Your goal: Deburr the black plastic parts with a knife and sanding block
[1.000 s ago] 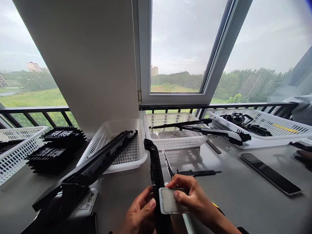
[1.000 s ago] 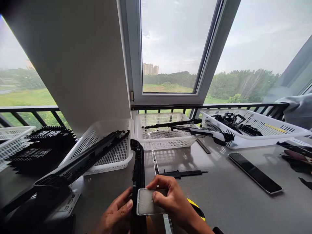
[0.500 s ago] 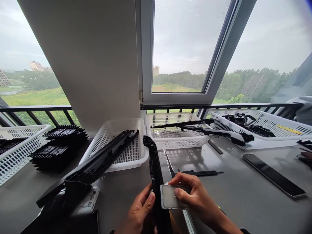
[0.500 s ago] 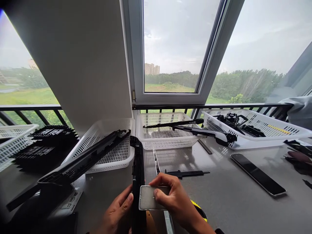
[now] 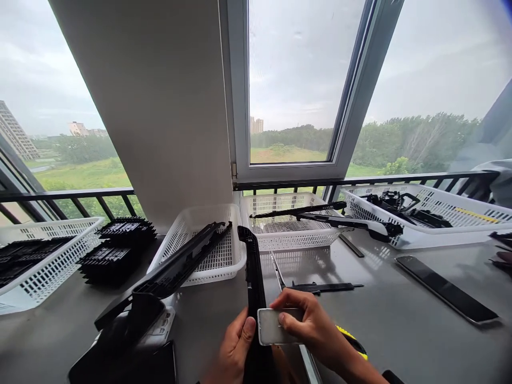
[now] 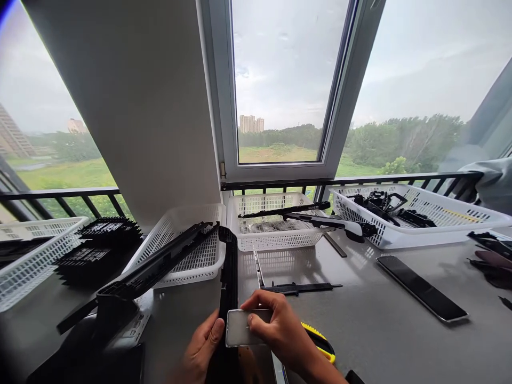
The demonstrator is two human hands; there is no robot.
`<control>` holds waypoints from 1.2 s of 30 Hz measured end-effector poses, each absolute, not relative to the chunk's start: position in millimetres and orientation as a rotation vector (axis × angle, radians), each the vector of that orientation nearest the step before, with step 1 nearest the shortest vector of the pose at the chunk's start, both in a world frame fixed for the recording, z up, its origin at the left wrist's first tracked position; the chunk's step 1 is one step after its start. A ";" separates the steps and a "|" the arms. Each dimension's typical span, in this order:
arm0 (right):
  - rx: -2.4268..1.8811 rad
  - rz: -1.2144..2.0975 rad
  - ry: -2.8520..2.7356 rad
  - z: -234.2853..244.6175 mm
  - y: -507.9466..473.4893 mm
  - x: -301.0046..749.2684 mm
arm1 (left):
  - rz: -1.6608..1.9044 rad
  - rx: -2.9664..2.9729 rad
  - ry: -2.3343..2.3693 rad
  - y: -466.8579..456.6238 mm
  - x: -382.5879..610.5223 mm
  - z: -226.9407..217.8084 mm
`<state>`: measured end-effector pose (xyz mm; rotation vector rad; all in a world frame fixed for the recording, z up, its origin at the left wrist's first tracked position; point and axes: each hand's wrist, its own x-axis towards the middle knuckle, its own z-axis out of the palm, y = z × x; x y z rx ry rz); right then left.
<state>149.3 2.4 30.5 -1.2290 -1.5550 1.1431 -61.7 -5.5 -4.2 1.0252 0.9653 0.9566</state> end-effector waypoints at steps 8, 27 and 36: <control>-1.282 1.111 -1.560 27.1 -1.8 145.2 | 0.963 1.102 0.870 -9.1 -53.0 7.3; -1.283 1.139 -1.548 28.5 -8.3 142.2 | 1.008 1.132 0.906 -9.6 -54.8 9.0; -1.269 1.080 -1.534 31.1 -8.8 136.9 | 1.071 1.039 0.988 -9.6 -55.1 -1.0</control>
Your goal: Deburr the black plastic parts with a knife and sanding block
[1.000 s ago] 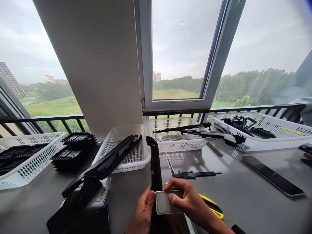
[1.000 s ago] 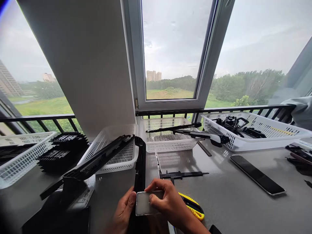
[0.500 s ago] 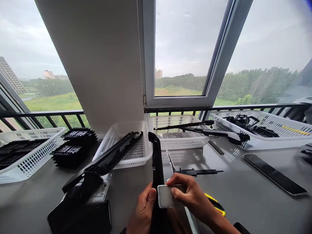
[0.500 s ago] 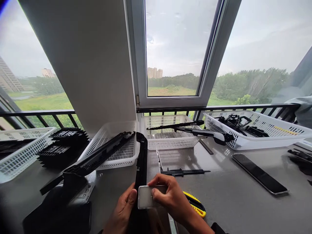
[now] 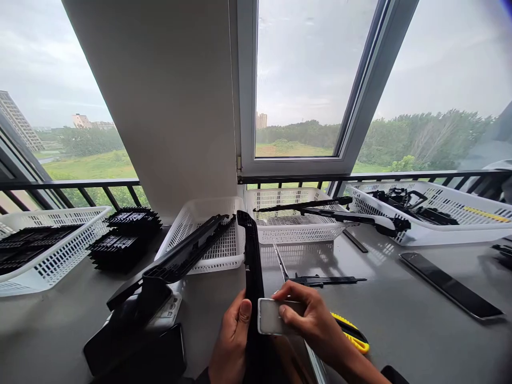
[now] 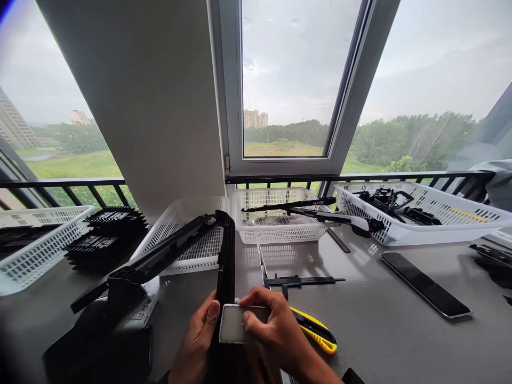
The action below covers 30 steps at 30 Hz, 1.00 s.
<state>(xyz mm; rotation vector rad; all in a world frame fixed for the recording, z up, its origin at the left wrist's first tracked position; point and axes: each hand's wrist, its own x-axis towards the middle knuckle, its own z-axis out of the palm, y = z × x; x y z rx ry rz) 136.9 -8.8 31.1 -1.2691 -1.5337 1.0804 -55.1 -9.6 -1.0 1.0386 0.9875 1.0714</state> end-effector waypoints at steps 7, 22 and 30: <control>-1.262 1.094 -1.545 30.4 -9.4 136.8 | 1.166 0.914 1.120 -11.4 -55.2 -7.6; -1.221 1.136 -1.543 34.8 -10.2 133.8 | 1.085 1.012 1.091 -14.0 -52.8 24.4; -1.184 1.139 -1.651 39.4 -18.3 128.9 | 1.174 0.986 1.197 -12.4 -54.5 20.8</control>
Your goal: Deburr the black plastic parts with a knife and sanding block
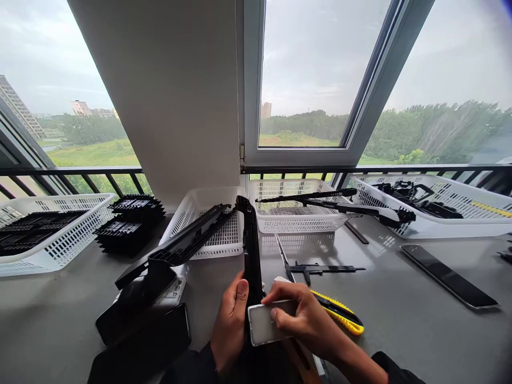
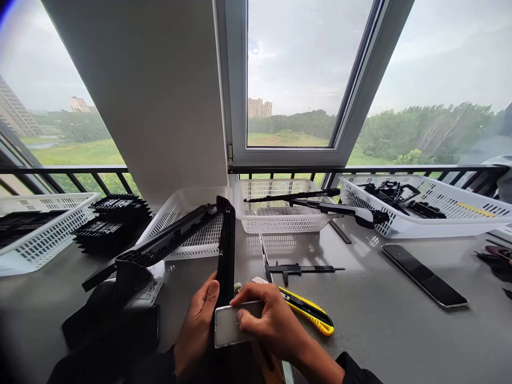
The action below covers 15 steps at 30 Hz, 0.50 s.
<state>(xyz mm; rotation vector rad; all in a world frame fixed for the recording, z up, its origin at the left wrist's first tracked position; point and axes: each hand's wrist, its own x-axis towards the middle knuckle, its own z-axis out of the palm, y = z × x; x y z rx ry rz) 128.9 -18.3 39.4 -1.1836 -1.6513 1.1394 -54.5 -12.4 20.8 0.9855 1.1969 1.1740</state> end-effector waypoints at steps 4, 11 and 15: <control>-1.200 1.113 -1.647 40.1 -21.0 124.5 | 1.247 0.985 1.232 -13.1 -54.5 18.1; -1.208 1.086 -1.665 45.7 -22.4 126.4 | 1.194 1.020 1.177 -12.1 -52.1 25.2; -1.181 1.123 -1.686 46.4 -21.9 127.3 | 1.203 0.992 1.154 -10.5 -52.6 27.4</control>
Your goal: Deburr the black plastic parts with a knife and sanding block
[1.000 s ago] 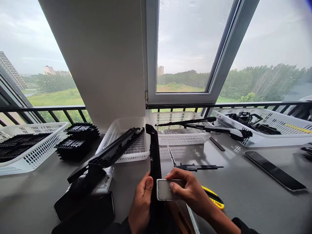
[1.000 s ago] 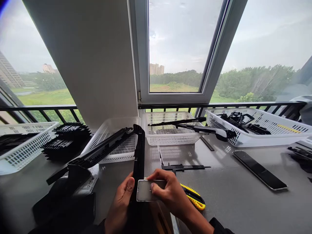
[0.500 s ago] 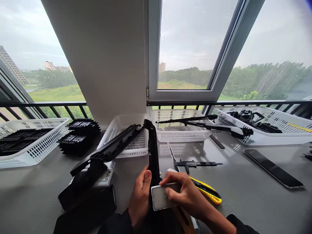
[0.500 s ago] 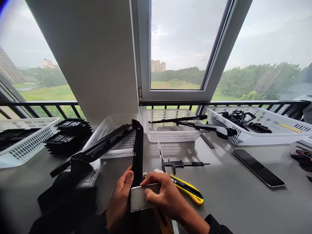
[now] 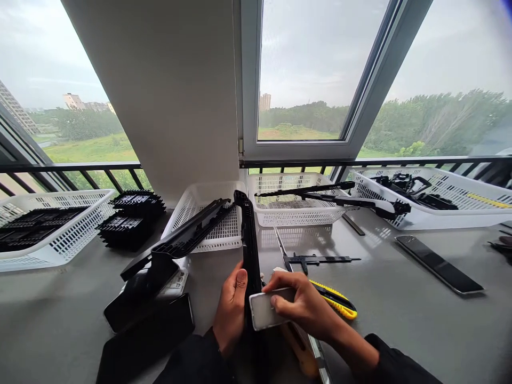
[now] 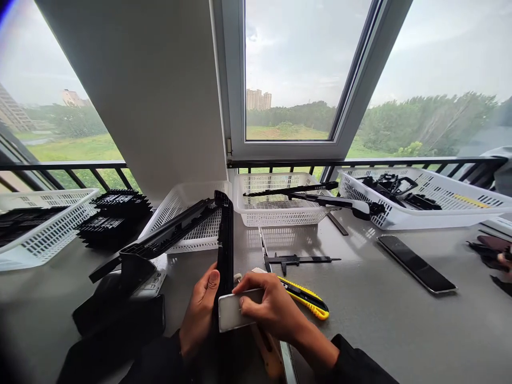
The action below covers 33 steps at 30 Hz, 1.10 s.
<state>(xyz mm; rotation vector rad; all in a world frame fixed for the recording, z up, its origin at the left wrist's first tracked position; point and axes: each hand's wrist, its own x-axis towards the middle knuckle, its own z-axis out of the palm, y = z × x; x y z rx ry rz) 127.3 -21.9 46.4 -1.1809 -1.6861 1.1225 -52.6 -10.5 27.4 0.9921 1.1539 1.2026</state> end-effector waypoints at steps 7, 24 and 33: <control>-1.122 1.149 -1.683 44.5 -19.3 131.4 | 1.149 0.934 1.062 -11.0 -54.1 26.1; -1.163 1.008 -1.720 34.1 -25.7 102.8 | 1.218 0.859 1.274 -2.7 -61.3 0.9; -1.121 1.028 -1.686 35.9 -25.2 104.2 | 1.255 0.855 1.267 1.6 -63.8 9.0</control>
